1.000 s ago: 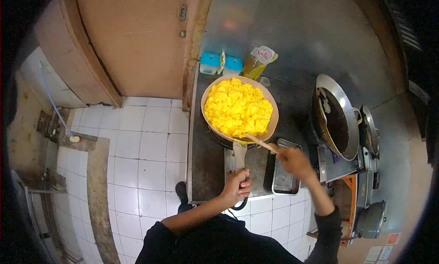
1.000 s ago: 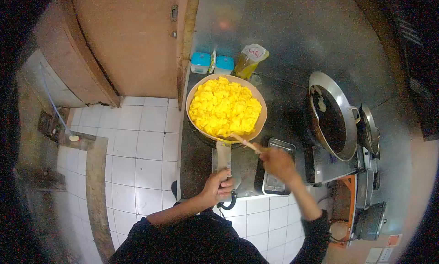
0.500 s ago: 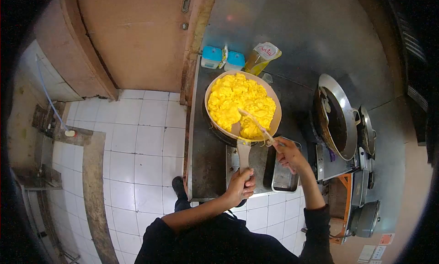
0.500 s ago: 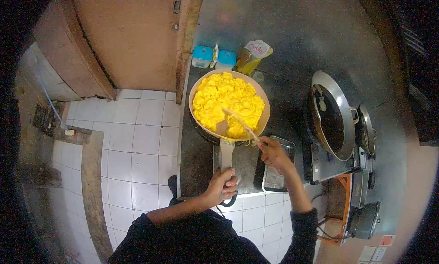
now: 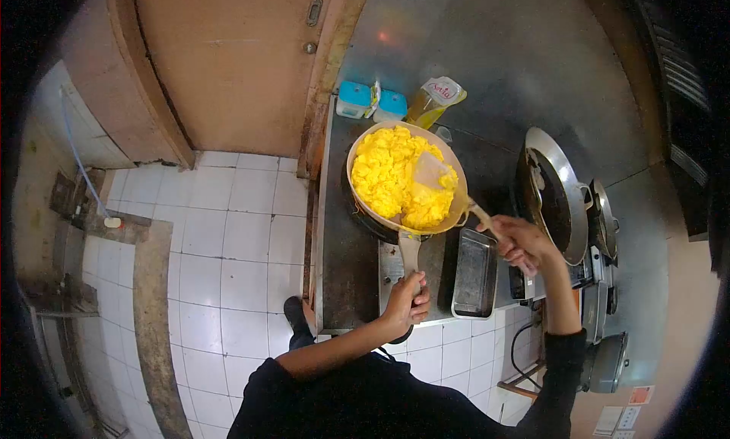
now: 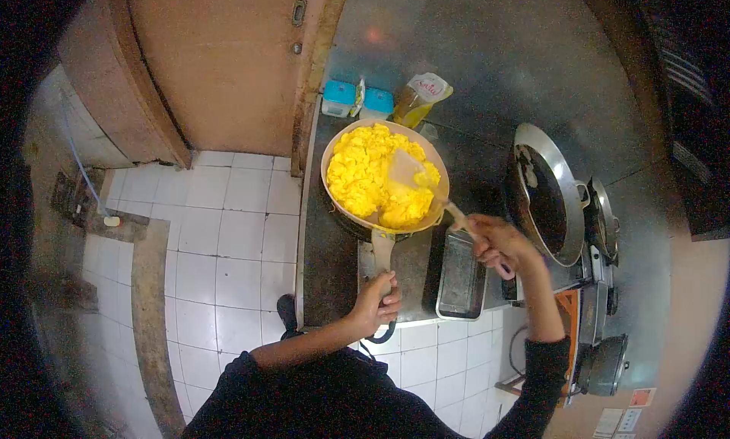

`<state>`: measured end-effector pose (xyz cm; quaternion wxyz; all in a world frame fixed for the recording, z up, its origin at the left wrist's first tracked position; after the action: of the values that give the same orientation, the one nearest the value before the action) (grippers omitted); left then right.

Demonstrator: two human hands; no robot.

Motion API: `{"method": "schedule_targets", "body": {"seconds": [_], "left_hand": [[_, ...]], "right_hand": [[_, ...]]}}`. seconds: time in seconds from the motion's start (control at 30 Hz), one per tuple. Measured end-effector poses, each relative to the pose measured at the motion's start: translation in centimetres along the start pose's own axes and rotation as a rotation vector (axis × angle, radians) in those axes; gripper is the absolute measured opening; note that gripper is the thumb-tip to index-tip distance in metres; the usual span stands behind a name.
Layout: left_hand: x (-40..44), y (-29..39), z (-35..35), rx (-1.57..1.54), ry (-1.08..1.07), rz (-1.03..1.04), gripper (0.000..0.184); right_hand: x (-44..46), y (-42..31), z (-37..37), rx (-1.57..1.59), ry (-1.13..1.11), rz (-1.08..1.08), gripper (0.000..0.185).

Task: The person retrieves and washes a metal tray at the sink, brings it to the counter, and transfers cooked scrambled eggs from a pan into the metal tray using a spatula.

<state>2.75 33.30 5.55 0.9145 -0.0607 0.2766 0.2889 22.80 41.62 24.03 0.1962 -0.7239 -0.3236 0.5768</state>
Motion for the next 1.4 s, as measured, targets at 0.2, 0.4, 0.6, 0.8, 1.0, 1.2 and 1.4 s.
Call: {"method": "schedule_targets", "body": {"seconds": [0.2,0.4,0.6,0.8,1.0,1.2,1.4], "left_hand": [[-0.4,-0.1,0.5,0.053,0.066,0.044,0.025],[-1.3,0.3,0.9,0.097,0.137,0.049,0.025],[-2.5,2.2,0.1,0.187,0.079,-0.017,0.028],[-5.1,6.6,-1.8,0.394,0.116,-0.048,0.027],[-5.8,9.2,-1.2,0.490,0.166,-0.072,0.027],[-5.8,9.7,-0.7,0.441,0.185,-0.091,0.031],[-5.7,9.4,-0.4,0.466,0.212,-0.098,0.028]], "right_hand": [[-2.9,-3.7,1.1,-0.570,0.501,-0.316,0.023],[3.9,-2.3,2.7,-1.289,0.980,-0.595,0.020],[10.3,-1.7,2.2,-1.499,1.107,-0.602,0.019],[18.0,-6.3,-1.8,-1.402,0.687,-0.834,0.026],[19.6,-10.7,-1.7,-1.506,0.331,-1.082,0.027],[14.0,-6.9,-2.3,-1.549,0.386,-1.193,0.024],[9.0,1.3,-2.6,-1.562,0.600,-1.269,0.039]]}}
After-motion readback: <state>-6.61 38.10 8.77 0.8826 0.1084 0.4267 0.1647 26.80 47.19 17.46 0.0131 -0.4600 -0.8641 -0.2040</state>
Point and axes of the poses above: each hand's wrist, its own x-axis towards the middle knuckle, its own z-axis out of the palm, y = z × x, the point moved 2 cm from there along x, towards the middle knuckle, and after that the axes turned 9 degrees about y, right-handed, at the moved point
